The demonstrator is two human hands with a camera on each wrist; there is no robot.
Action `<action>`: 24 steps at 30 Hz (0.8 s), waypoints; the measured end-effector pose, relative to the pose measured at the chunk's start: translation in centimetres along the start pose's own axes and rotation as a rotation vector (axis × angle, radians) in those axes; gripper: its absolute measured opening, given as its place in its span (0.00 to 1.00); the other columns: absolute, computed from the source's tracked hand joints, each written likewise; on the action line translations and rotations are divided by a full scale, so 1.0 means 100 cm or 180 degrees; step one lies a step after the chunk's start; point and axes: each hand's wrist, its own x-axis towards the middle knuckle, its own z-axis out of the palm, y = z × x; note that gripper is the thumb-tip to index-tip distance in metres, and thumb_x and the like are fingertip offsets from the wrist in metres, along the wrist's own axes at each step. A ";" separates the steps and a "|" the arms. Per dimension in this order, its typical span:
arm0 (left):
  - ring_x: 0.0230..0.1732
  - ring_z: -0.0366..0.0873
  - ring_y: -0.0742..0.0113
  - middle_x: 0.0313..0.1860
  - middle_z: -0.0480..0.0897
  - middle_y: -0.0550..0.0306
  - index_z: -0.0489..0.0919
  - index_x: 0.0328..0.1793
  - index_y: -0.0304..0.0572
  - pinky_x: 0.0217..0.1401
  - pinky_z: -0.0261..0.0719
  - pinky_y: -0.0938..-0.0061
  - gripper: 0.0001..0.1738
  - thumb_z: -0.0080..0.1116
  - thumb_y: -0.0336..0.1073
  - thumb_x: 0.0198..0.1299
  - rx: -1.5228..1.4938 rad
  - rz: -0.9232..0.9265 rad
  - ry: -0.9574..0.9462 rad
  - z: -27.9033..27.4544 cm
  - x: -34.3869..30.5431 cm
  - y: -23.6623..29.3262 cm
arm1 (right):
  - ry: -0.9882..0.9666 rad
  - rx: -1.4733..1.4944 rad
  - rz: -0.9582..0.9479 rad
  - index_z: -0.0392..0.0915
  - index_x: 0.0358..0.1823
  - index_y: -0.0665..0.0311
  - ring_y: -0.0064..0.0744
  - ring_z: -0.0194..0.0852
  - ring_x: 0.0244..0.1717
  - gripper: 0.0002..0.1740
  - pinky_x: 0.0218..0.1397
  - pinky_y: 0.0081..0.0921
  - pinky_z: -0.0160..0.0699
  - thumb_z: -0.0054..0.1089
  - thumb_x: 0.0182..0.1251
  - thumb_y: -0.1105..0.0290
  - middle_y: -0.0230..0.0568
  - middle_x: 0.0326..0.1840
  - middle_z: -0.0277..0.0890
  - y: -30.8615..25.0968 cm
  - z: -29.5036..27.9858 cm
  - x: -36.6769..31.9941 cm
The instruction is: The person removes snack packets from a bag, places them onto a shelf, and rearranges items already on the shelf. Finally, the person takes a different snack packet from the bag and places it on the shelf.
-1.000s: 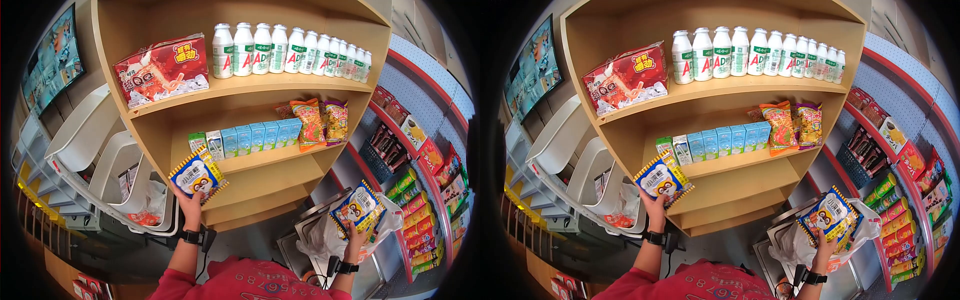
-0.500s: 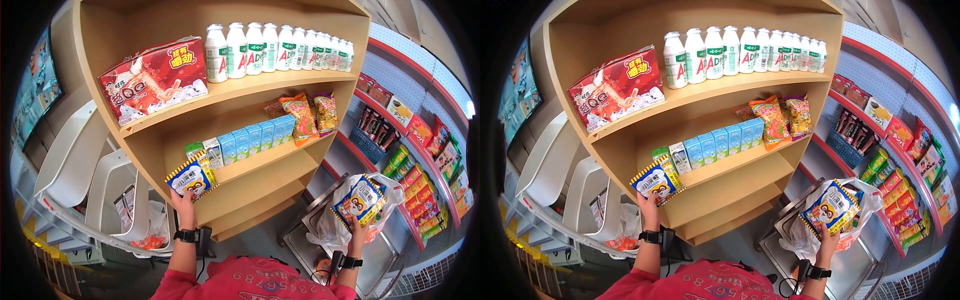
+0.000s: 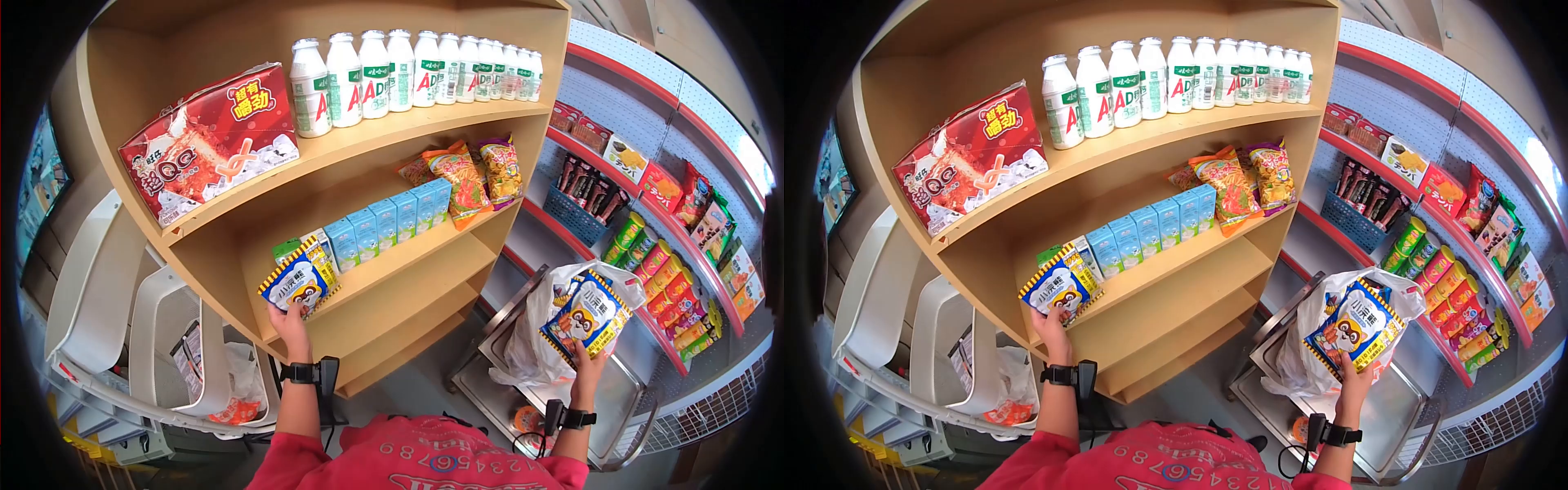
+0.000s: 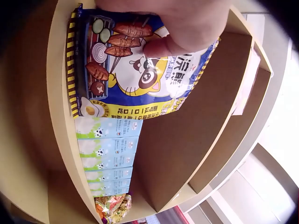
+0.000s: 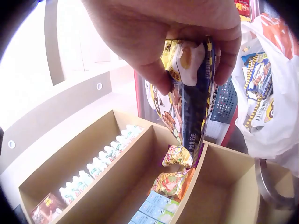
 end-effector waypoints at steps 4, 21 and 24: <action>0.22 0.68 0.78 0.31 0.75 0.61 0.69 0.46 0.38 0.23 0.67 0.83 0.17 0.47 0.17 0.49 -0.0080 0.0048 0.0078 0.003 0.006 -0.011 | 0.0033 0.0007 0.0104 0.70 0.49 0.67 0.22 0.75 0.39 0.17 0.43 0.20 0.74 0.60 0.59 0.74 0.34 0.42 0.76 0.001 -0.008 0.005; 0.47 0.72 0.70 0.51 0.71 0.53 0.60 0.62 0.33 0.51 0.71 0.77 0.32 0.62 0.26 0.52 0.1339 0.0585 0.0118 -0.021 0.005 -0.046 | -0.0168 -0.0147 0.0161 0.72 0.48 0.67 0.21 0.74 0.37 0.17 0.42 0.19 0.72 0.61 0.59 0.71 0.33 0.41 0.77 0.002 -0.002 0.031; 0.47 0.72 0.69 0.52 0.71 0.51 0.61 0.62 0.32 0.51 0.71 0.75 0.31 0.62 0.26 0.53 0.1269 0.0341 0.0011 -0.025 0.007 -0.048 | -0.0182 -0.0180 0.0202 0.71 0.50 0.67 0.22 0.74 0.39 0.18 0.44 0.19 0.72 0.61 0.59 0.72 0.33 0.42 0.76 0.003 0.001 0.034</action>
